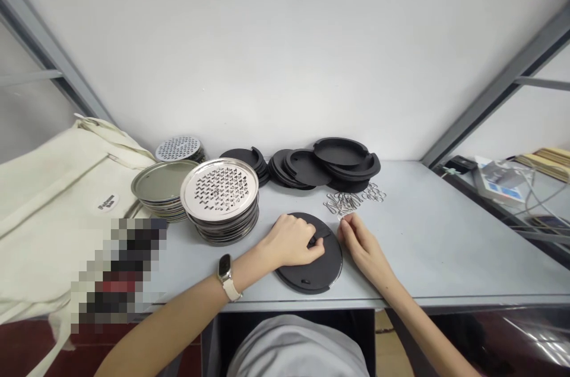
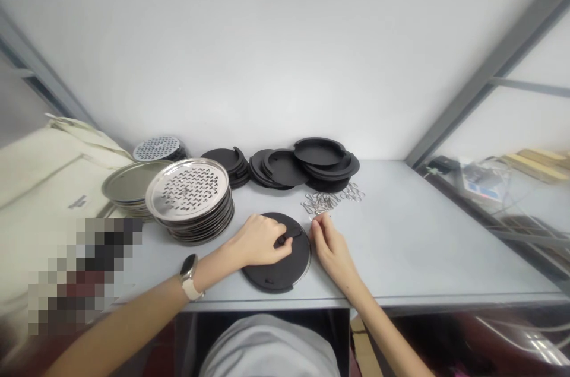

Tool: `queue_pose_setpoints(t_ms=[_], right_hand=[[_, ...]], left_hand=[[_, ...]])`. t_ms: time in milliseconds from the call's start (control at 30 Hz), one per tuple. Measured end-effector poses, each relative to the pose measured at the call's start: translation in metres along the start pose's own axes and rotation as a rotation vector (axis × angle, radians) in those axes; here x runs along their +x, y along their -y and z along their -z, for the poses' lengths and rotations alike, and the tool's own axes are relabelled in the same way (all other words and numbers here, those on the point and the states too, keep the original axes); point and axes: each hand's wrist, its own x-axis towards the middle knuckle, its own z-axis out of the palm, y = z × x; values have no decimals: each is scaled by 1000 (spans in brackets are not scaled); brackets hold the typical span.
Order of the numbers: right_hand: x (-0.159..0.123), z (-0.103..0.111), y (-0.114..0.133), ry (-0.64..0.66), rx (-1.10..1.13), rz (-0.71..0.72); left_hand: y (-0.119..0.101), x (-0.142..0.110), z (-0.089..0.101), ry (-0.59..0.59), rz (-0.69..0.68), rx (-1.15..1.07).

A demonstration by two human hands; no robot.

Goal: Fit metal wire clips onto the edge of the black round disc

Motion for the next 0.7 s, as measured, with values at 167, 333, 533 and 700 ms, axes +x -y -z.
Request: queue_pose_setpoints(t_ms=[167,333,533,700], right_hand=[[5,-4,1,72,-23,32],[3,-1,8,121,-128,77],[2,-5,8,97,-330,83],[4,1,-1,131,-504,57]], left_hand=[[0,0,-1,2,4,-5],[1,0,-2,-2,2,-6],[0,1,-2,4,2,-6],[0,2,-2,11,12,-19]])
